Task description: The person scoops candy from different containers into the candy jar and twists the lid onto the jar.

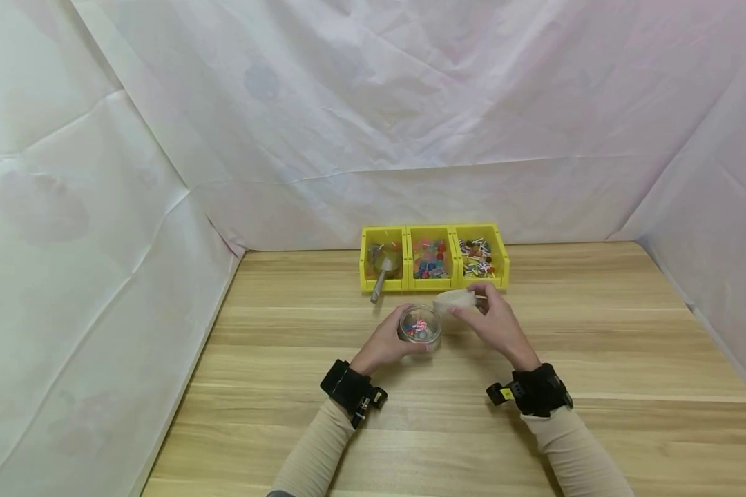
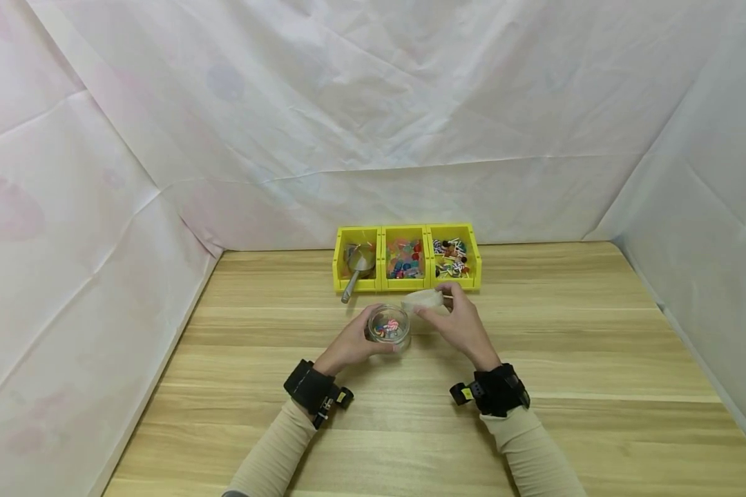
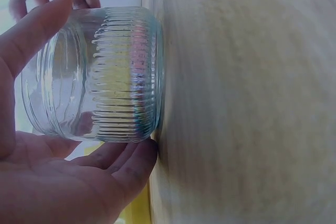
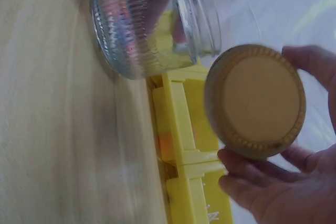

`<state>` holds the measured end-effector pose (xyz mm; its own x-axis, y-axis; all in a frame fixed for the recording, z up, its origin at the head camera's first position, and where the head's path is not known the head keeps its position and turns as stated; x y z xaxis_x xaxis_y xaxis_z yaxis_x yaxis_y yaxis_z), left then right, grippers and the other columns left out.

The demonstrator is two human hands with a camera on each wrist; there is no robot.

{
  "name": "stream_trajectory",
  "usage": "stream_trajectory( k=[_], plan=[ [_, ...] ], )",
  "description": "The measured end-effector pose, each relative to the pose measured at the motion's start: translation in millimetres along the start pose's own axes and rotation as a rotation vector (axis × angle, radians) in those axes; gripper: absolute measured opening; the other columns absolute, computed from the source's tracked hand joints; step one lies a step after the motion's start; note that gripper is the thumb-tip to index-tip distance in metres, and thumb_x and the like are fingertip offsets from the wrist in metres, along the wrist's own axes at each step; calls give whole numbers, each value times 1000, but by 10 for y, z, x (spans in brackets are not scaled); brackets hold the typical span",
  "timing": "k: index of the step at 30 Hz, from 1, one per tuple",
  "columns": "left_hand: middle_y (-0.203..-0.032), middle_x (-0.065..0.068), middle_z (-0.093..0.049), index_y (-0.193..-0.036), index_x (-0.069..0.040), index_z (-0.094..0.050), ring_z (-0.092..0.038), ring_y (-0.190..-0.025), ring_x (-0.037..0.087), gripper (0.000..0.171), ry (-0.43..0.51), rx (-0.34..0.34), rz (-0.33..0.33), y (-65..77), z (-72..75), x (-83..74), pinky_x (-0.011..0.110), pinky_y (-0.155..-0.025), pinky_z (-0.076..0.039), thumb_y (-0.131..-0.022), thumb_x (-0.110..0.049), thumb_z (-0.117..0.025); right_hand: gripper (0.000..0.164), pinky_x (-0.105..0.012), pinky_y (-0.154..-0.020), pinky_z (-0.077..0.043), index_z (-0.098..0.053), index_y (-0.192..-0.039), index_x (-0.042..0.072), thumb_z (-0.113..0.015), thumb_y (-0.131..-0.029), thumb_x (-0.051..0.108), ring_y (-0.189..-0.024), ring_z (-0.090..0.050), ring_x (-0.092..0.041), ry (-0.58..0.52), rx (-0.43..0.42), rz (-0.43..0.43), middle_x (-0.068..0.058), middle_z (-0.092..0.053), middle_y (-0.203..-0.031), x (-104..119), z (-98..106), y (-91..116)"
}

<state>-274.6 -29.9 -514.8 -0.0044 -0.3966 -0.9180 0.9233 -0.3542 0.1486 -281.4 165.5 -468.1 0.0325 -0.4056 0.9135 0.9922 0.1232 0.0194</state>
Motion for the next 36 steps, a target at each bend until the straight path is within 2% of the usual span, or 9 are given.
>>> stream_trajectory(
  k=[4, 7, 11, 15, 23, 28, 36],
  plan=[
    [-141, 4, -54, -149, -19, -38, -50, -131, 26, 92, 4, 9, -6, 2, -2, -8, 50, -111, -37, -73, -30, -90, 65, -46, -97, -50, -38, -133, 6, -72, -90, 41, -132, -49, -37, -63, 46, 33, -22, -46, -141, 40, -122, 16],
    [-142, 3, -53, -148, -22, -40, -49, -132, 26, 90, 10, 17, -11, 2, -8, -10, 51, -112, -36, -73, -29, -90, 68, -49, -100, -49, -38, -137, 4, -74, -90, 36, -134, -47, -39, -74, 65, 67, -23, -44, -144, 70, -192, 22],
    [-144, 2, -51, -147, -26, -41, -47, -134, 26, 89, 8, 22, -14, -1, -12, -9, 51, -112, -35, -72, -29, -90, 77, -53, -110, -38, -35, -147, 1, -75, -89, 34, -139, -39, -41, -36, 81, 117, -22, -38, -150, 117, -260, 22],
    [-145, 2, -50, -147, -27, -40, -47, -134, 27, 91, -1, 24, -17, -7, -13, -13, 51, -112, -35, -72, -29, -90, 81, -56, -115, -30, -34, -150, 2, -75, -89, 34, -141, -35, -40, 14, 91, 152, -21, -38, -148, 148, -302, 19],
    [-145, 2, -51, -148, -26, -40, -47, -134, 27, 90, -6, 33, -26, -10, -15, -22, 51, -112, -36, -73, -30, -90, 85, -53, -114, -33, -34, -151, -1, -77, -87, 34, -134, -41, -40, 40, 103, 165, -21, -40, -138, 175, -353, 28],
    [-146, 3, -49, -149, -25, -38, -46, -135, 28, 92, 0, 38, -29, -8, -18, -23, 51, -113, -34, -73, -29, -89, 85, -51, -115, -33, -36, -150, -2, -79, -85, 32, -133, -41, -38, 37, 113, 162, -20, -40, -138, 182, -393, 33],
    [-145, 3, -51, -148, -23, -40, -45, -136, 27, 90, 11, 38, -49, -12, -14, -41, 51, -115, -31, -73, -27, -90, 87, -52, -115, -32, -38, -149, 0, -83, -81, 31, -137, -40, -37, 2, 132, 215, -19, -42, -143, 212, -488, 48]
  ],
)
Point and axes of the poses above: each hand's wrist, its own y-axis away from the middle knuckle, its own z-axis out of the back of the hand, x = y × z, the point moved 10 cm from there along -y, towards the middle knuckle
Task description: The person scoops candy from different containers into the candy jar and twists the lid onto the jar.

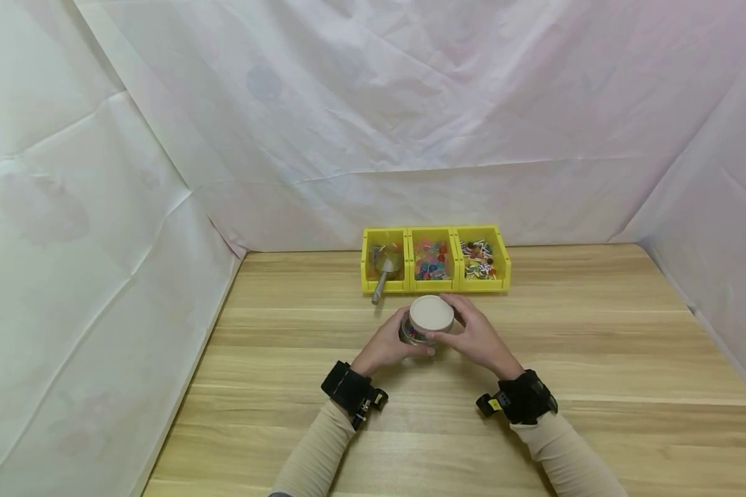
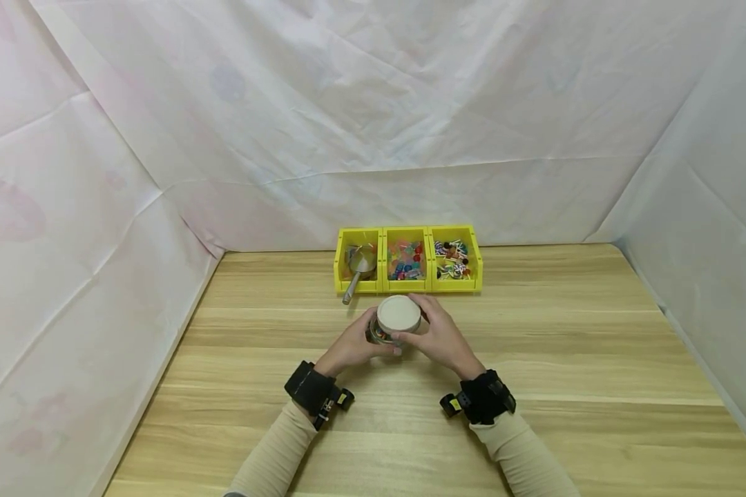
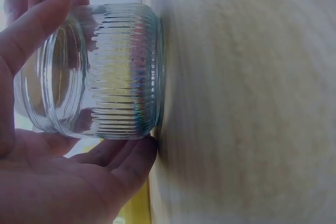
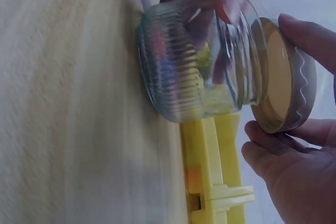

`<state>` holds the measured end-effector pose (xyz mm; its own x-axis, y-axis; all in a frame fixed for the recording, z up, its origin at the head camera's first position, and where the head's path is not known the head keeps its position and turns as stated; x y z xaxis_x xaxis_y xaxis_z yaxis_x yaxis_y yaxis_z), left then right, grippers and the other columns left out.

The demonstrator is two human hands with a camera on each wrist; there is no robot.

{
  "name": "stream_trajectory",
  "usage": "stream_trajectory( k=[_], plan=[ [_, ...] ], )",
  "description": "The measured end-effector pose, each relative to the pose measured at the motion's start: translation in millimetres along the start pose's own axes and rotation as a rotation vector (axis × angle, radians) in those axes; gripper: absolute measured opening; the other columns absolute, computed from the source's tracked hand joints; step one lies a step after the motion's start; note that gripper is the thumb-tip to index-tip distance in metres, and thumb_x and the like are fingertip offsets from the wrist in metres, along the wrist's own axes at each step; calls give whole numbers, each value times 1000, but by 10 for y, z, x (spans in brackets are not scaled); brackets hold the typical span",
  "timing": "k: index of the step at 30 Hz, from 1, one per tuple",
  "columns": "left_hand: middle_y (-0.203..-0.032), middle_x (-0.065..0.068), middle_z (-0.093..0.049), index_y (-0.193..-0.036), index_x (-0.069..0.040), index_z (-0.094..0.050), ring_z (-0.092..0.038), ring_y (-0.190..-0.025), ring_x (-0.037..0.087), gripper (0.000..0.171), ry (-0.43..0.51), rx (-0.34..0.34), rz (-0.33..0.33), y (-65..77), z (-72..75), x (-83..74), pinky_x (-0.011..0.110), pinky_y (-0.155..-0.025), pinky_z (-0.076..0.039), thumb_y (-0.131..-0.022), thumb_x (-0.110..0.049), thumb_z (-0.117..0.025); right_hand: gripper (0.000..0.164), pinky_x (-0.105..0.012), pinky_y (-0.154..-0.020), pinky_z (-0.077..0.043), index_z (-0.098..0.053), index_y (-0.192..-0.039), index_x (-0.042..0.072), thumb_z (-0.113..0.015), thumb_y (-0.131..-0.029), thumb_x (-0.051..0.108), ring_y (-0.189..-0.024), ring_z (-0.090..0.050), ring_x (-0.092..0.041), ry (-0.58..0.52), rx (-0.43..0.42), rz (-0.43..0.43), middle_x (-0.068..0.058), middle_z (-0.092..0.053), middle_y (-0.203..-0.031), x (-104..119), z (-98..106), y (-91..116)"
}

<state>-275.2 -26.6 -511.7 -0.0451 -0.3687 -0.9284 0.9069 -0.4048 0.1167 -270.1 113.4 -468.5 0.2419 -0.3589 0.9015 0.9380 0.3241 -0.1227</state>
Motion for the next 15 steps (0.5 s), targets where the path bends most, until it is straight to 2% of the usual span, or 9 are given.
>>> stream_trajectory(
  k=[7, 9, 15],
  plan=[
    [-144, 2, -51, -148, -21, -40, -45, -135, 23, 90, 5, 4, -22, -11, -10, -7, 48, -116, -30, -72, -26, -90, 84, -52, -116, -31, -36, -150, 2, -82, -83, 23, -139, -39, -38, 10, 15, -11, -20, -42, -145, 40, -81, 11],
    [-144, 2, -51, -148, -22, -40, -45, -136, 23, 91, 9, 3, -17, -10, -9, -3, 48, -116, -30, -72, -27, -90, 86, -51, -116, -31, -37, -151, 5, -82, -81, 28, -138, -39, -36, -4, 13, 4, -17, -42, -145, -2, -95, 5],
    [-144, 2, -51, -148, -22, -40, -45, -136, 24, 91, 8, -1, -3, -18, -13, 18, 49, -116, -30, -73, -28, -90, 88, -51, -116, -31, -36, -151, 5, -83, -81, 31, -139, -38, -35, -25, 14, 24, -15, -41, -145, -5, -126, -2]
  ],
)
Point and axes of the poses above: each hand's wrist, its own y-axis away from the middle knuckle, its own z-axis out of the back of the hand, x = y × z, the point moved 10 cm from there along -y, towards the middle knuckle
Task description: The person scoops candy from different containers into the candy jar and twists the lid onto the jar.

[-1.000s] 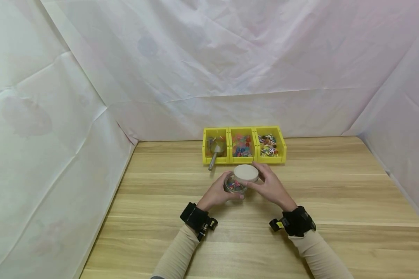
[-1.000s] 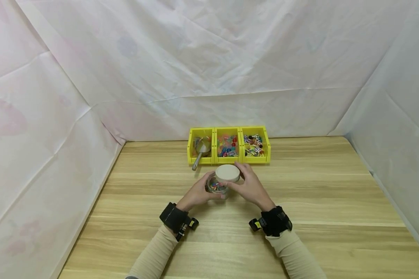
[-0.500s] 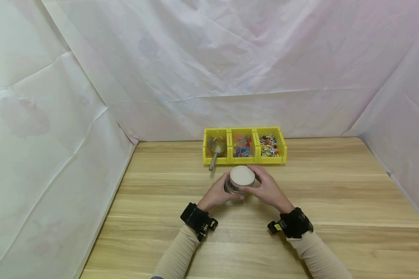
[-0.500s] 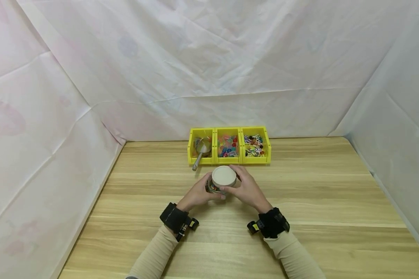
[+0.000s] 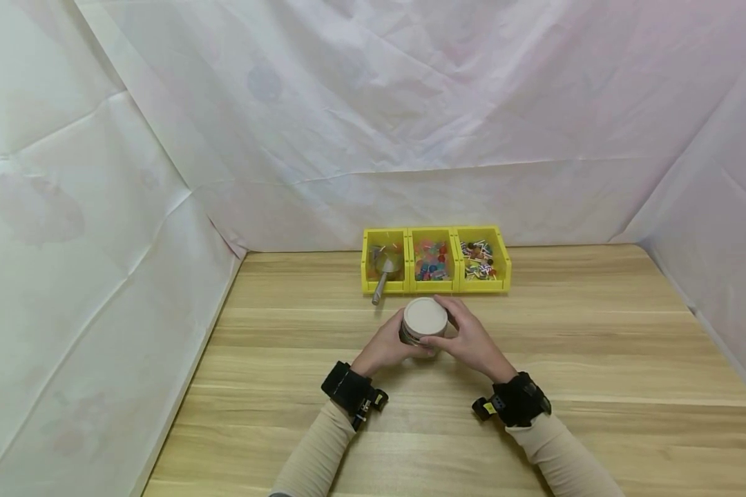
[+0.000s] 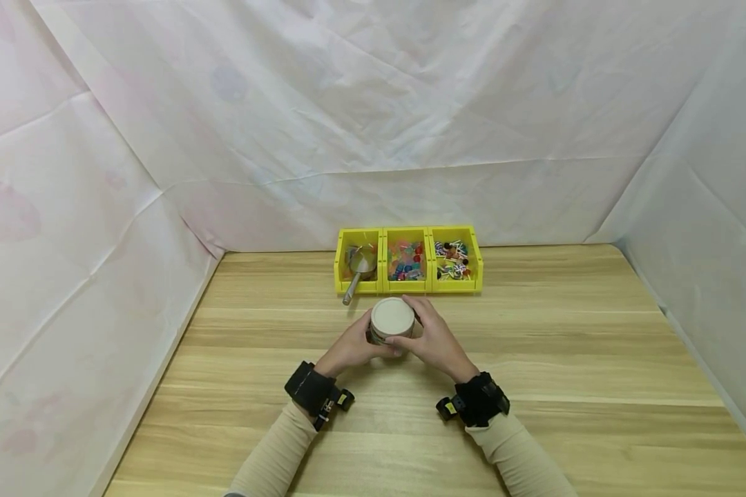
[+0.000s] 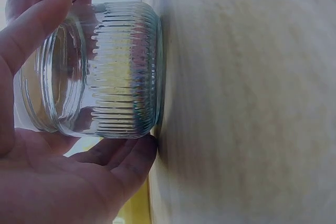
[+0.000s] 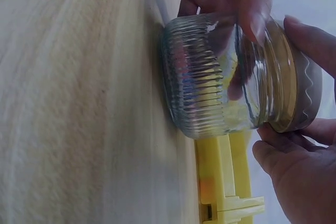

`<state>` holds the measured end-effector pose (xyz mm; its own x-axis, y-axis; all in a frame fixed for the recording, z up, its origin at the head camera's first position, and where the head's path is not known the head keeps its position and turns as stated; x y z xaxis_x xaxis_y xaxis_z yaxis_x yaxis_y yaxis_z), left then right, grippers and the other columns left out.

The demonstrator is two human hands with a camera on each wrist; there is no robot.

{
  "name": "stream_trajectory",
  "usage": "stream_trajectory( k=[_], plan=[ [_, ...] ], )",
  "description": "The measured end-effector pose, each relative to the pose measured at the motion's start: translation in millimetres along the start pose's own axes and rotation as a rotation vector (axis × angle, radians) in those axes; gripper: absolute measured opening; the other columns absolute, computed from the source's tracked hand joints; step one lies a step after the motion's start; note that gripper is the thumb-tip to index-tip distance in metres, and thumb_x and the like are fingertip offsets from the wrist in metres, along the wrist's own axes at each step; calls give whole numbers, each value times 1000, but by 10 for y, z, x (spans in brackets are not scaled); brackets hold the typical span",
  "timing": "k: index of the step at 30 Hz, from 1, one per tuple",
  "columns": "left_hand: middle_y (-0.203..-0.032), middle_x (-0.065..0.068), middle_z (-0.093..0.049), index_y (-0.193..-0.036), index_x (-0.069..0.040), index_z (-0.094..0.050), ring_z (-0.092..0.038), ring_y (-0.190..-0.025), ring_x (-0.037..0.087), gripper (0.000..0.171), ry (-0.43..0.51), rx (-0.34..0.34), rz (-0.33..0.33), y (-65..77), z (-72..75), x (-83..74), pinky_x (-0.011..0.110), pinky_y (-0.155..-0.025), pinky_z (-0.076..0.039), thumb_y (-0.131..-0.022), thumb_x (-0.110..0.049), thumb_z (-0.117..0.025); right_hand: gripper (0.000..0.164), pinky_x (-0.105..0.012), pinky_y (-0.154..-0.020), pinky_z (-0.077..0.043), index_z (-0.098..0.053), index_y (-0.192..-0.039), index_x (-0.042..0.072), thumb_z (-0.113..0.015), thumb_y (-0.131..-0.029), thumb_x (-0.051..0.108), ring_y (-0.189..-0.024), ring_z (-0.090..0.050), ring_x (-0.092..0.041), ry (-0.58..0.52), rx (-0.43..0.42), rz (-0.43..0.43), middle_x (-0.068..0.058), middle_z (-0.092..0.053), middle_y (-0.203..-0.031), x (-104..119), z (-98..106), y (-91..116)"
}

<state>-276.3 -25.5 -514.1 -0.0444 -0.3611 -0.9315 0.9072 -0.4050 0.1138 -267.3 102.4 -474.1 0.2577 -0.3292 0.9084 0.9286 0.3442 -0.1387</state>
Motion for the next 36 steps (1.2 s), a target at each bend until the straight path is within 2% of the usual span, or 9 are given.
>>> stream_trajectory(
  k=[10, 15, 20, 23, 30, 36],
  plan=[
    [-143, 2, -52, -147, -21, -40, -46, -135, 24, 91, -1, -1, 0, -5, -2, 11, 48, -115, -31, -72, -26, -91, 92, -51, -115, -32, -33, -153, 5, -82, -81, 33, -140, -38, -35, 23, 16, -9, -16, -38, -148, -25, -32, -4],
    [-143, 2, -52, -147, -20, -40, -46, -134, 24, 90, 2, -1, 6, 10, 4, -2, 47, -115, -32, -72, -26, -90, 90, -51, -114, -33, -31, -153, 3, -82, -82, 24, -139, -38, -37, 47, 31, -7, -19, -37, -148, 2, -58, 1],
    [-141, 3, -53, -145, -18, -43, -47, -133, 23, 86, 8, 2, 30, 32, 14, 6, 46, -115, -32, -73, -25, -90, 86, -55, -113, -34, -30, -151, -5, -80, -83, 10, -137, -39, -43, 83, 60, -4, -26, -37, -146, 178, -75, 37],
    [-140, 3, -53, -144, -17, -44, -48, -132, 23, 84, 5, 8, 30, 35, 15, 1, 46, -114, -34, -74, -25, -89, 84, -57, -111, -35, -31, -150, -7, -79, -83, 7, -135, -40, -44, 106, 76, 2, -27, -38, -143, 290, -75, 59],
    [-140, 3, -53, -145, -17, -43, -49, -131, 23, 84, 25, 27, 11, 30, 6, -21, 45, -113, -36, -75, -22, -89, 87, -57, -111, -36, -33, -152, 2, -82, -82, 17, -137, -40, -39, 131, 68, 20, -19, -40, -145, 58, -79, 30],
    [-140, 4, -53, -145, -16, -43, -49, -131, 22, 85, 47, 33, -14, 24, -1, -27, 44, -114, -34, -74, -17, -89, 89, -55, -111, -38, -36, -151, 3, -83, -80, 31, -135, -43, -34, 136, 70, 46, -14, -43, -143, 32, -62, 26]
  ],
)
Point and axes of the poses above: each hand's wrist, its own y-axis away from the middle knuckle, its own z-axis out of the back of the hand, x = y × z, the point moved 10 cm from there along -y, towards the middle knuckle
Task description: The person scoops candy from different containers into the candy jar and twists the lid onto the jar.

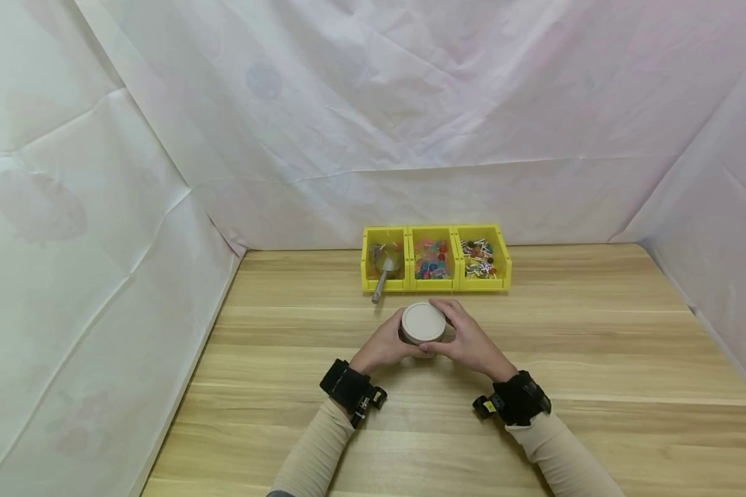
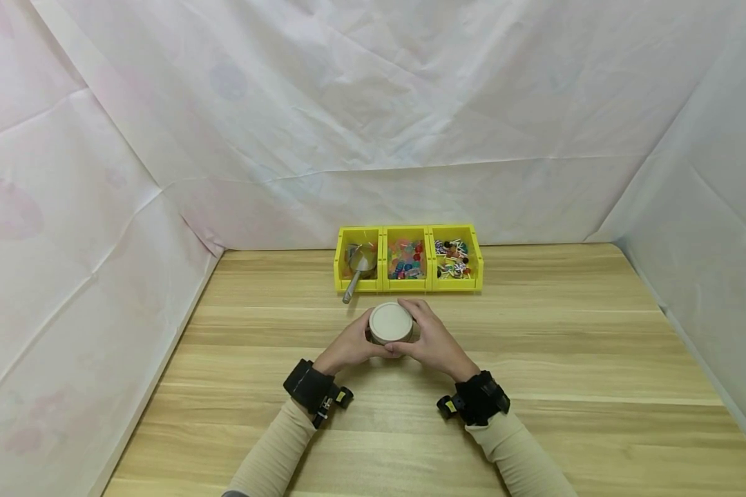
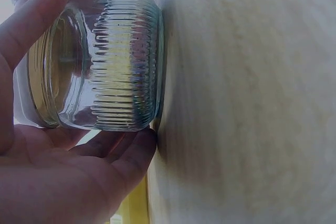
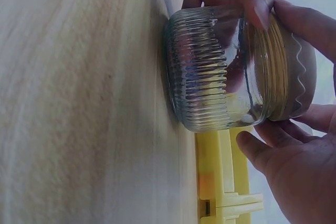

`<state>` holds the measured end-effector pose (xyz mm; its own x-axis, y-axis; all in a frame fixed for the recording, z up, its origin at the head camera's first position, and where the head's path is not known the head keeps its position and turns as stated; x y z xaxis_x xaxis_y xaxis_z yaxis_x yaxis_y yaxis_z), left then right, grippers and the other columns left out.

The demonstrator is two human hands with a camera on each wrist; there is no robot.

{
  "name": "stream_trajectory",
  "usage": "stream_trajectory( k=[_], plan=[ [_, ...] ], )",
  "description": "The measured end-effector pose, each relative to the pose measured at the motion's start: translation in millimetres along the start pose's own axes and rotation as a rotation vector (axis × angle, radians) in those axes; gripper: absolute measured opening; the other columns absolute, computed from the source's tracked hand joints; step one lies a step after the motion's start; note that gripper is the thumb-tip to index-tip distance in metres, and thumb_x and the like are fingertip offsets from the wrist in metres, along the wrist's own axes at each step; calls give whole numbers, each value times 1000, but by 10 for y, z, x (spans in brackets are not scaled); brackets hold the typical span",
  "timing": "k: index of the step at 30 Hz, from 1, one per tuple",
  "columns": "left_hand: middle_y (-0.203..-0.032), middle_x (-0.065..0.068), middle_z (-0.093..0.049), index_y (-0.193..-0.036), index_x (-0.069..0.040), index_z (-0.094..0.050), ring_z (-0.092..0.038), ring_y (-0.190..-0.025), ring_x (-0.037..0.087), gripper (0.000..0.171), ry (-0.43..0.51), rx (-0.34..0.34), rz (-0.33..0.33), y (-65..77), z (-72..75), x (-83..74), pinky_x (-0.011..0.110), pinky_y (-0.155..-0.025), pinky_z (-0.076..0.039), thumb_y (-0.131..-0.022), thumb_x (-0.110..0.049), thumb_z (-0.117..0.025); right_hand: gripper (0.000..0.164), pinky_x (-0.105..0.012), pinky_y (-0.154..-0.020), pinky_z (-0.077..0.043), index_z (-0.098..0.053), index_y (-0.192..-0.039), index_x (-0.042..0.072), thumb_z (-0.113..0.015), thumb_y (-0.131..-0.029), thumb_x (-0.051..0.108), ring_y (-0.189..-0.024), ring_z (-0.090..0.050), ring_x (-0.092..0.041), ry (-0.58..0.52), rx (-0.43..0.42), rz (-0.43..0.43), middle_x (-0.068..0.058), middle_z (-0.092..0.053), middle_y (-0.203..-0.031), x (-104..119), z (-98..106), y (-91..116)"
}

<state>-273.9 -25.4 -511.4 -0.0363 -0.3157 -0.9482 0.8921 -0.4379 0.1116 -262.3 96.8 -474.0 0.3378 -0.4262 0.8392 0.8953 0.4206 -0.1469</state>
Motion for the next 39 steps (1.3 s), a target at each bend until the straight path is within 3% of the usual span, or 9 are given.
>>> stream_trajectory(
  k=[7, 13, 20, 32, 39],
  plan=[
    [-143, 8, -52, -147, -13, -41, -47, -133, 27, 86, -5, -3, 20, 15, -6, -11, 47, -114, -34, -75, -11, -88, 88, -53, -108, -41, -37, -150, 4, -83, -80, 32, -134, -45, -34, 27, -3, 14, -16, -44, -145, 39, 1, 4],
    [-141, 12, -52, -145, -7, -42, -48, -132, 30, 81, 3, 8, 28, 148, 28, -278, 48, -113, -35, -76, -7, -86, 89, -51, -108, -43, -36, -150, -1, -83, -81, 28, -136, -43, -35, 45, -1, 19, -18, -43, -149, 47, -6, 6],
    [-141, 4, -54, -146, -17, -43, -47, -133, 23, 83, -21, -6, 11, 12, -1, -5, 45, -114, -34, -75, -17, -88, 91, -51, -109, -41, -33, -152, 0, -83, -81, 27, -139, -40, -35, 57, 16, 17, -18, -41, -152, 47, -14, 9],
    [-141, 4, -53, -145, -15, -43, -48, -132, 24, 83, -27, -2, 40, 11, 11, 28, 44, -114, -35, -76, -16, -88, 93, -60, -112, -32, -27, -156, 9, -78, -85, 39, -144, -32, -35, 40, 43, 15, -15, -35, -156, 42, -21, 16],
    [-142, 5, -53, -147, -16, -42, -47, -134, 24, 83, -11, 16, 23, 11, 6, 15, 45, -115, -33, -76, -14, -87, 96, -62, -112, -30, -25, -157, 9, -78, -84, 42, -145, -30, -35, 0, 61, 4, -16, -32, -157, 25, -52, 19]
  ],
)
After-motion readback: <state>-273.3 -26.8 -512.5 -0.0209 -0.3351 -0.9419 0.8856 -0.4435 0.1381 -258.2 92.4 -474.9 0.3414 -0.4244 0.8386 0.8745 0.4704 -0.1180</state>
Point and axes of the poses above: each hand's wrist, its own y-axis away from the middle knuckle, its own z-axis out of the back of the hand, x = y × z, the point moved 10 cm from there along -y, towards the middle knuckle
